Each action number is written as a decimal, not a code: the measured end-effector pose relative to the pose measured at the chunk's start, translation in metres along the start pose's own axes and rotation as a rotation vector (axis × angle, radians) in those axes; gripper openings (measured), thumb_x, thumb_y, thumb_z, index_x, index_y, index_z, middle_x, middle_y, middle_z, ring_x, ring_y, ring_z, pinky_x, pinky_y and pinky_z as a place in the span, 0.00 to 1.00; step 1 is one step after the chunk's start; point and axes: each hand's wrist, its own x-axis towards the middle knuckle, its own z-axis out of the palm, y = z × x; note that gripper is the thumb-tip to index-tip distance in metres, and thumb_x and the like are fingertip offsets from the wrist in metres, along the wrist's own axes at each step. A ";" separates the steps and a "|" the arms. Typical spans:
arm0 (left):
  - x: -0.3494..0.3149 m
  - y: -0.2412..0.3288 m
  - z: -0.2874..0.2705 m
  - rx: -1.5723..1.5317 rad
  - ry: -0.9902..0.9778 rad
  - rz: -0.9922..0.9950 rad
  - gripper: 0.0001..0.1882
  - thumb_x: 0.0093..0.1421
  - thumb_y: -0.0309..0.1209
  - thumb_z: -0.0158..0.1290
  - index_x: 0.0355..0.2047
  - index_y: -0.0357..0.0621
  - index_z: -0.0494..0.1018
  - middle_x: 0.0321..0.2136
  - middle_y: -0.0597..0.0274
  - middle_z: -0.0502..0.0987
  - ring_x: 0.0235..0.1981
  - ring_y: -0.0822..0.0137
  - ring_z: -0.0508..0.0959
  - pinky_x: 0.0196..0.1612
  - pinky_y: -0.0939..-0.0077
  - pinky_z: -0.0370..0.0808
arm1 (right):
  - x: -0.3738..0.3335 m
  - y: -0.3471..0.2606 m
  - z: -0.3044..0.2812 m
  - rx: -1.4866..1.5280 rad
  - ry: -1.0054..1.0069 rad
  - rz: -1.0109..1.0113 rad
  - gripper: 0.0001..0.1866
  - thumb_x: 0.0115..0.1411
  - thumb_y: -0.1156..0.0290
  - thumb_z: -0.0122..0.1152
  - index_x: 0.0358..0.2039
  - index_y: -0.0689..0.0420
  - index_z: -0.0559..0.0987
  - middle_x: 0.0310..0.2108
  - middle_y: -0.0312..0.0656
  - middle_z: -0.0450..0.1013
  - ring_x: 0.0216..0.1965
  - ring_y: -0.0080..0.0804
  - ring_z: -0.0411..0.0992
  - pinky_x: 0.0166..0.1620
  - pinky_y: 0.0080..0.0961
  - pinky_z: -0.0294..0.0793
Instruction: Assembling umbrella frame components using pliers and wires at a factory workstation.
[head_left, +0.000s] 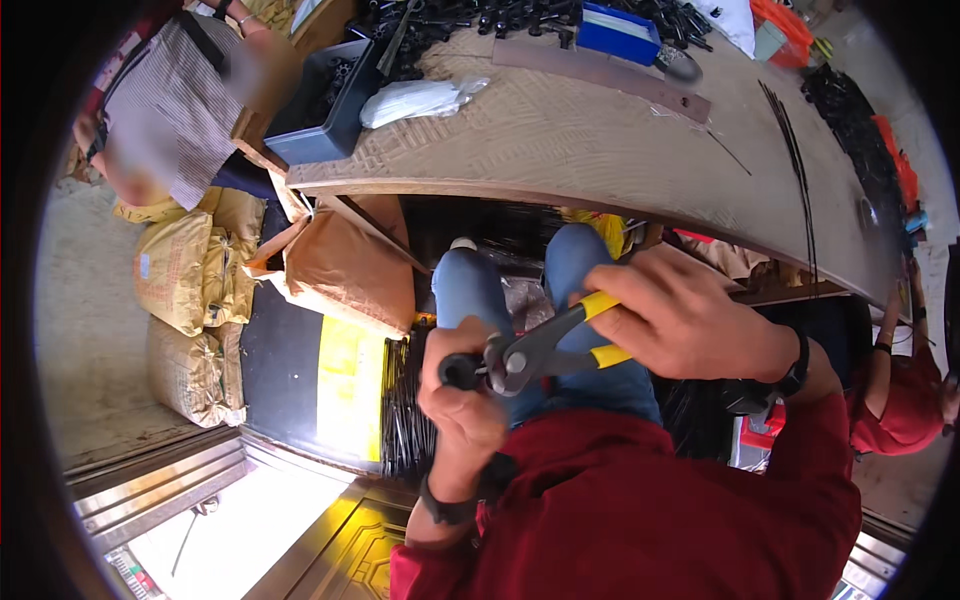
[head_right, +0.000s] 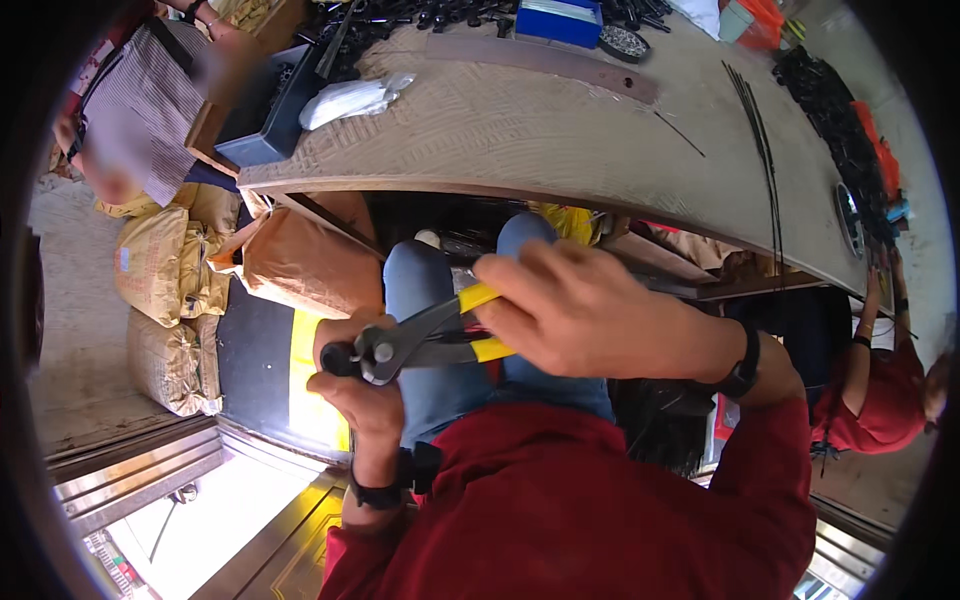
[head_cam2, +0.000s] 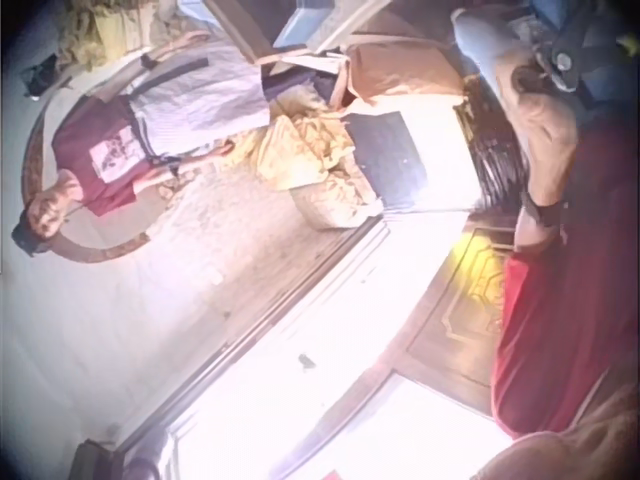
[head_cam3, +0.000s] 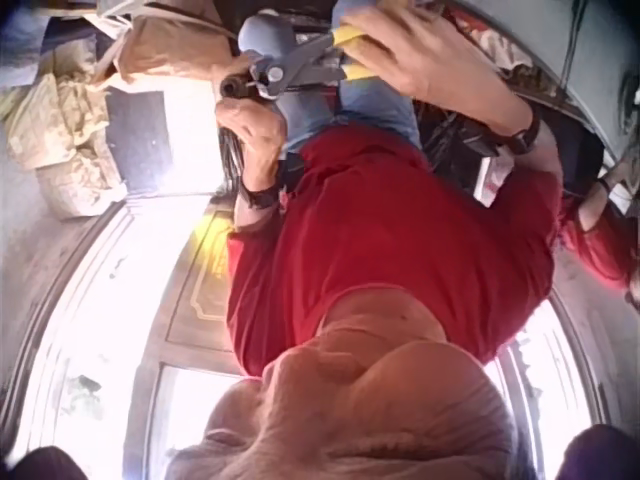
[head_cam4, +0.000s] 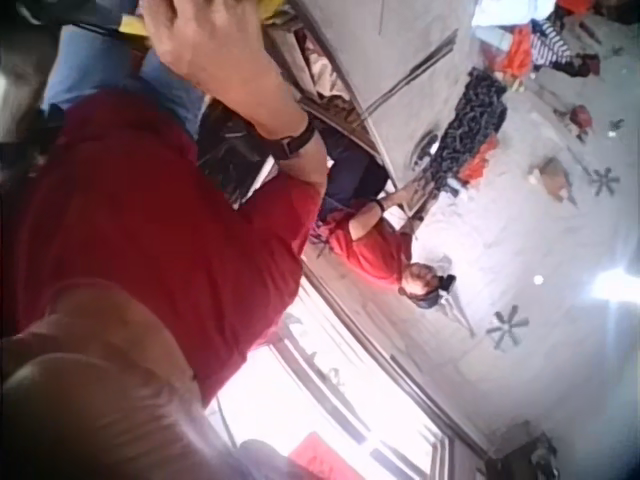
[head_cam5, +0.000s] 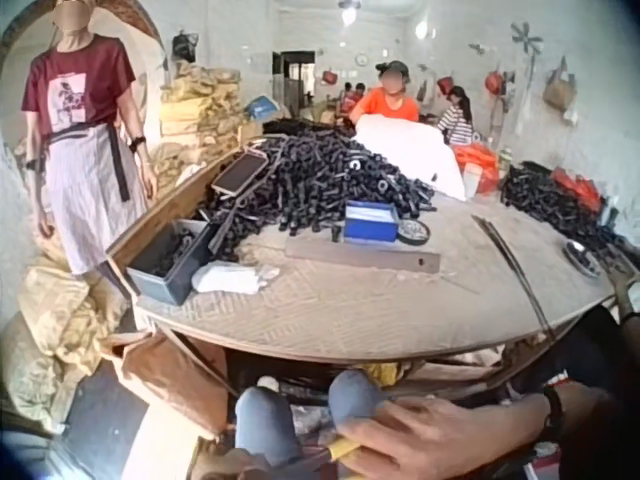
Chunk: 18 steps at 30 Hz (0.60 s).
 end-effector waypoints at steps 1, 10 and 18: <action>-0.003 -0.002 0.007 0.108 0.100 0.086 0.35 0.55 0.66 0.25 0.25 0.41 0.58 0.15 0.62 0.64 0.15 0.74 0.62 0.19 0.83 0.59 | 0.004 0.000 -0.001 -0.009 -0.006 -0.007 0.07 0.46 0.71 0.56 0.25 0.59 0.73 0.34 0.40 0.64 0.27 0.27 0.66 0.23 0.20 0.69; -0.010 0.006 0.003 0.121 -0.014 -0.091 0.39 0.51 0.69 0.28 0.33 0.40 0.62 0.23 0.64 0.65 0.19 0.74 0.67 0.19 0.84 0.67 | 0.000 -0.004 -0.009 -0.213 0.041 0.108 0.13 0.48 0.66 0.53 0.31 0.61 0.75 0.42 0.43 0.66 0.42 0.34 0.66 0.47 0.38 0.65; -0.007 0.016 0.002 0.017 -0.056 -0.182 0.39 0.51 0.68 0.29 0.36 0.41 0.62 0.28 0.62 0.66 0.29 0.70 0.68 0.25 0.78 0.72 | 0.009 -0.008 -0.021 -0.274 0.031 0.162 0.17 0.49 0.70 0.51 0.40 0.62 0.74 0.47 0.44 0.65 0.47 0.35 0.67 0.55 0.52 0.56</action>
